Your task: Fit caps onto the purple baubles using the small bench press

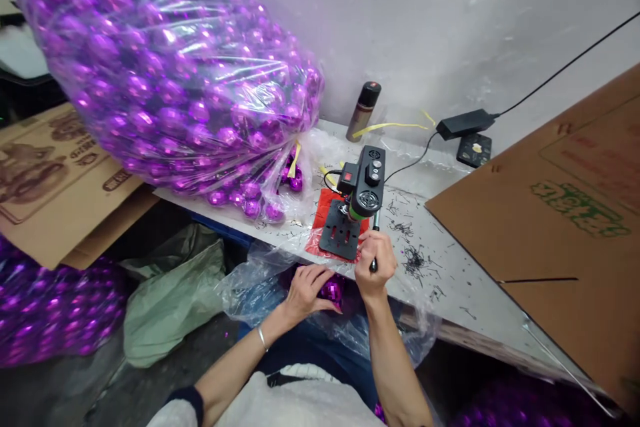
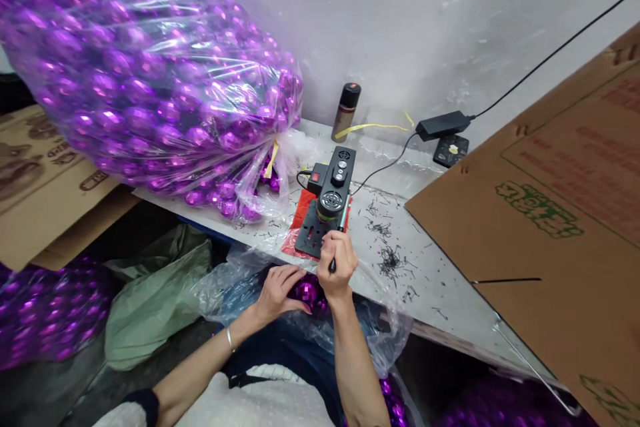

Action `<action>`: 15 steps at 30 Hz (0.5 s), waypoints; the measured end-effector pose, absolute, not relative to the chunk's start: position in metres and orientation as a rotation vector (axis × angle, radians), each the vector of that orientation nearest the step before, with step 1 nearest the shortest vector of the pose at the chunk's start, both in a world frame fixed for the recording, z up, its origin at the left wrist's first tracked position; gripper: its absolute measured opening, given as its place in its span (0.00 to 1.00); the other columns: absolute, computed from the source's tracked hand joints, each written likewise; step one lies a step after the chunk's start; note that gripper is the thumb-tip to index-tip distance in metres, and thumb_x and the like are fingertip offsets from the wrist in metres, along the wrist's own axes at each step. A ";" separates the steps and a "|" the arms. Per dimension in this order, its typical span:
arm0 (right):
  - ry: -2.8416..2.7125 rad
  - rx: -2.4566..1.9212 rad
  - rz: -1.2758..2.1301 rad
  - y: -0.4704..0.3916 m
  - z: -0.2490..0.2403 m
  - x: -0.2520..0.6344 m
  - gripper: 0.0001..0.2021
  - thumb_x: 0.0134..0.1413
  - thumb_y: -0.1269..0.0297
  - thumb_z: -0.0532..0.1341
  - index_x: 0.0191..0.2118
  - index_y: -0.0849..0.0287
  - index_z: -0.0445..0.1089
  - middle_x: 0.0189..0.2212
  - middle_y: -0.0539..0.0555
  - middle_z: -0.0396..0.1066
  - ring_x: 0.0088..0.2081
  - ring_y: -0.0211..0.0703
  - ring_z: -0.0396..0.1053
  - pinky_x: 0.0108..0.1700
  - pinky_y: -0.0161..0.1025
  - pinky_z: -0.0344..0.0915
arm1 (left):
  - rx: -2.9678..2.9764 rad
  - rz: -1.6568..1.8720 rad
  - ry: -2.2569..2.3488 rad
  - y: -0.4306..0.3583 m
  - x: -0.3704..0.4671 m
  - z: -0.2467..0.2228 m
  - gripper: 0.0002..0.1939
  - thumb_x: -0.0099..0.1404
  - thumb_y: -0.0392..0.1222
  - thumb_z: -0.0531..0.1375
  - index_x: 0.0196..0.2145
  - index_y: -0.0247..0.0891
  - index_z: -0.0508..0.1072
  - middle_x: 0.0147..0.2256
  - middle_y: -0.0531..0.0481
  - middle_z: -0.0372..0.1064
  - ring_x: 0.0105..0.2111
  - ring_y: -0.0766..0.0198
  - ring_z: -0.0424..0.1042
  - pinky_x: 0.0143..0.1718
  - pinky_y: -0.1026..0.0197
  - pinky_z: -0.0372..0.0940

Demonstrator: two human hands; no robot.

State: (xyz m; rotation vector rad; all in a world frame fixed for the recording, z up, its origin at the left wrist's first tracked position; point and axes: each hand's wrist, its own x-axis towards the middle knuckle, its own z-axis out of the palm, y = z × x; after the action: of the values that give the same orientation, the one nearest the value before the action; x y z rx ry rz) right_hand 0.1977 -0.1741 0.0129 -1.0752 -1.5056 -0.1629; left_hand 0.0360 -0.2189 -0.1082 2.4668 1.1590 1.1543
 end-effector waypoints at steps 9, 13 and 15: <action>-1.468 -1.047 -0.159 -0.172 0.007 0.195 0.13 0.63 0.75 0.52 0.27 0.56 0.62 0.25 0.49 0.66 0.31 0.38 0.69 0.34 0.37 0.64 | 1.871 0.873 1.917 -0.022 0.005 -0.008 0.15 0.73 0.40 0.51 0.48 0.29 0.73 0.46 0.28 0.74 0.51 0.42 0.74 0.55 0.43 0.64; -1.459 -1.043 -0.151 -0.172 0.003 0.194 0.13 0.63 0.75 0.51 0.27 0.56 0.63 0.25 0.49 0.66 0.31 0.39 0.69 0.34 0.38 0.64 | 1.601 0.683 1.985 0.017 0.007 -0.004 0.17 0.74 0.46 0.51 0.48 0.30 0.72 0.51 0.23 0.72 0.55 0.37 0.71 0.56 0.41 0.61; -1.455 -1.041 -0.137 -0.172 0.000 0.194 0.13 0.63 0.75 0.52 0.27 0.56 0.63 0.25 0.49 0.66 0.32 0.39 0.70 0.35 0.38 0.64 | 1.543 0.733 1.930 0.022 0.010 -0.009 0.17 0.73 0.47 0.52 0.48 0.32 0.72 0.53 0.26 0.72 0.57 0.40 0.70 0.57 0.43 0.60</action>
State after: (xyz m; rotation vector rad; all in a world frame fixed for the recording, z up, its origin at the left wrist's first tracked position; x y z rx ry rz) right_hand 0.1939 -0.1724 -0.0001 -1.0406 -1.4545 -0.1365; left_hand 0.0104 0.0218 -0.0095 1.5426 1.9303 0.7331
